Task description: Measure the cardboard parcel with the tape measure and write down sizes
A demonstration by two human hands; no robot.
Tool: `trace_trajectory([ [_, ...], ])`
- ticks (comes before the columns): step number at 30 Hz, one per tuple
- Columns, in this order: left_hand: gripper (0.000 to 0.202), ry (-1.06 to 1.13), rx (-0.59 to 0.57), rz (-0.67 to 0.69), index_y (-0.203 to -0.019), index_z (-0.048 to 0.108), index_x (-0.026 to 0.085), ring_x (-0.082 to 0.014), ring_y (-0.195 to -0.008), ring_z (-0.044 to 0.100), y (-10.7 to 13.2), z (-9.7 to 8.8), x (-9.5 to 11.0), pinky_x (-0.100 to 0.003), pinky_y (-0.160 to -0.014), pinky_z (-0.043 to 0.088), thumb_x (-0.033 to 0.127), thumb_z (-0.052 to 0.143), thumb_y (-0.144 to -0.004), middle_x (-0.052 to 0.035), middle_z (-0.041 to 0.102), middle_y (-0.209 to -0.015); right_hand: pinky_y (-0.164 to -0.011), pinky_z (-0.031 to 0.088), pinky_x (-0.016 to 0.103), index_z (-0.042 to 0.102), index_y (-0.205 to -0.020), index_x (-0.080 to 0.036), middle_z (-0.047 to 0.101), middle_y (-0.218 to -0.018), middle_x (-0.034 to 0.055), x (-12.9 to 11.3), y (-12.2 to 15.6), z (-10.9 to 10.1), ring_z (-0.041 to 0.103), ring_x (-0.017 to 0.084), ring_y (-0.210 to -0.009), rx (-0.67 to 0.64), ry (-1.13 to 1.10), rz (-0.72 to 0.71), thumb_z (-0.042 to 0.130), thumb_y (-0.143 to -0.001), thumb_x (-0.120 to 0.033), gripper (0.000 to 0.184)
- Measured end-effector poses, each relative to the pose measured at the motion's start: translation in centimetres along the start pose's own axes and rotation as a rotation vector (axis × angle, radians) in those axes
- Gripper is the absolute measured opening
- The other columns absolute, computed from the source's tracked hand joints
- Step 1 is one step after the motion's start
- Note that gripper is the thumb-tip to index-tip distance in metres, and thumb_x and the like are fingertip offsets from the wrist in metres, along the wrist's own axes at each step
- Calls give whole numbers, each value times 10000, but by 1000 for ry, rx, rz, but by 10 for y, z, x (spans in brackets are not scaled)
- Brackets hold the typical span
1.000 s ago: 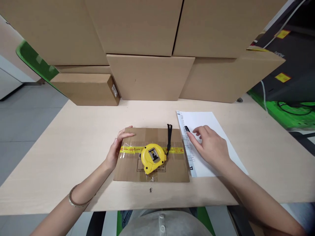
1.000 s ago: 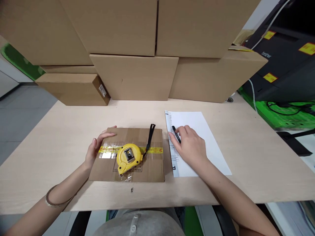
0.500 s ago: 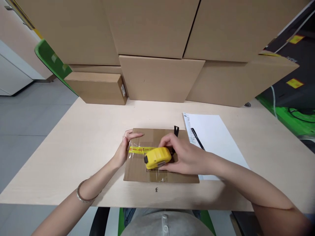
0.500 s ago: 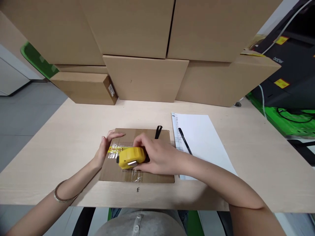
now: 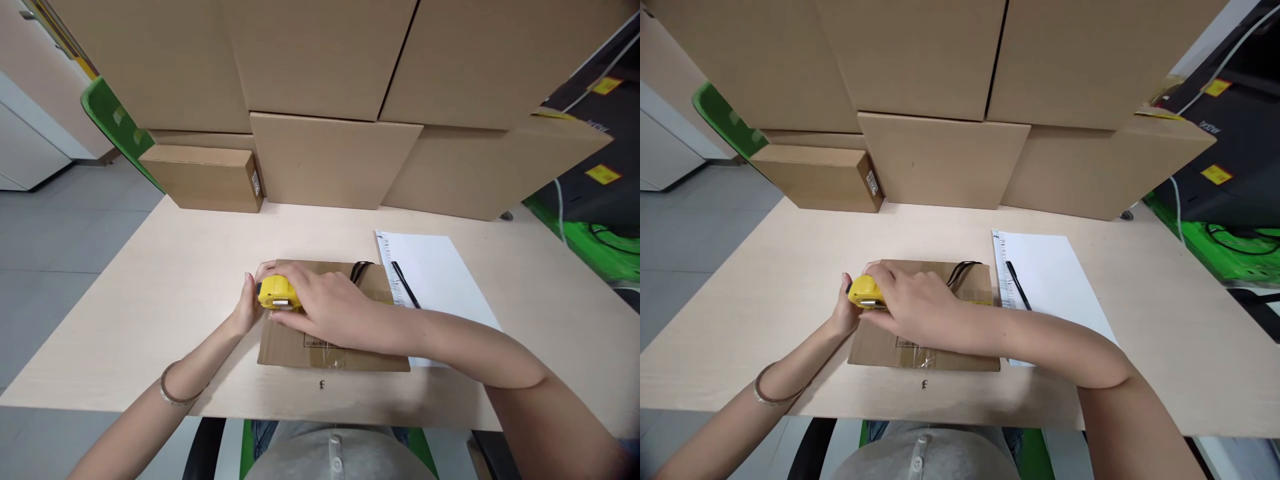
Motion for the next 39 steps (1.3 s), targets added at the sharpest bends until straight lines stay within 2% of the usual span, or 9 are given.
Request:
trace_trajectory([
  [3, 566, -333, -161, 235, -1176, 759, 236, -335, -1324, 525, -1, -6, 6, -482, -1193, 394, 716, 628, -907, -103, 658, -1254, -663, 558, 450, 487, -1423, -147, 701, -1340, 168, 8, 13, -3, 762, 324, -876, -27, 57, 80, 578, -1049, -481, 509],
  [6, 502, -533, -251, 310, -1287, 734, 274, -327, -1333, 488, -1, -8, 10, -532, -1217, 339, 636, 558, -987, -110, 622, -1282, -712, 556, 418, 555, -1328, -197, 728, -1232, 123, 25, 42, -17, 746, 293, -889, -14, -18, 163, 622, -1025, -477, 418],
  [9, 481, -598, -297, 363, -1316, 724, 289, -326, -1305, 495, -1, -5, 18, -549, -1181, 373, 606, 519, -1018, -114, 624, -1240, -771, 552, 371, 592, -1227, -264, 724, -1162, 62, 56, 91, -38, 719, 247, -929, 51, -173, 318, 655, -998, -496, 332],
  [13, 425, -617, -326, 382, -1331, 718, 301, -307, -1245, 529, -1, -1, 24, -511, -1108, 442, 542, 535, -1032, -100, 609, -1180, -654, 517, 329, 616, -1132, -276, 701, -1022, 50, 97, 157, -57, 666, 234, -823, 116, -259, 495, 685, -949, -579, 361],
  [18, 406, -623, -318, 392, -1324, 725, 312, -291, -1187, 548, -1, -2, 24, -483, -1069, 470, 528, 539, -1035, -92, 610, -1165, -635, 509, 323, 605, -1173, -275, 683, -1051, 57, 114, 183, -54, 630, 222, -804, 226, -235, 546, 723, -920, -580, 414],
  [25, 425, -635, -323, 385, -1331, 724, 313, -291, -1152, 555, -1, -1, 26, -497, -1049, 486, 549, 537, -1031, -93, 606, -1142, -650, 517, 309, 641, -1113, -278, 704, -1022, 46, 98, 167, -63, 664, 223, -833, 198, -223, 458, 725, -935, -542, 329],
  [30, 479, -609, -323, 381, -1330, 725, 314, -305, -1244, 523, -3, -5, 21, -514, -1151, 416, 616, 526, -1016, -95, 612, -1208, -748, 513, 341, 632, -1214, -274, 752, -1091, 40, 61, 85, -45, 708, 236, -891, 114, -57, 245, 711, -965, -461, 321],
  [34, 687, -455, -302, 334, -1299, 722, 251, -320, -1320, 509, -7, -8, 6, -505, -1181, 405, 737, 322, -1023, -116, 609, -1309, -810, 509, 333, 598, -1322, -275, 736, -1266, 35, 22, 19, -22, 716, 239, -1041, 39, -37, -33, 679, -997, -383, 353],
  [39, 789, -526, -300, 316, -1335, 688, 213, -355, -1435, 474, -4, -4, 20, -567, -1238, 356, 717, 153, -1047, -143, 570, -1463, -878, 502, 330, 620, -1284, -300, 706, -1330, 4, 14, 19, -36, 688, 219, -1113, 5, -163, -206, 649, -934, -215, 361],
])
Point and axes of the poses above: each hand's wrist, its own y-axis away from the middle knuckle, its own z-axis out of the palm, x = y × z, the point moved 5 cm from there along -y, towards the middle knuckle
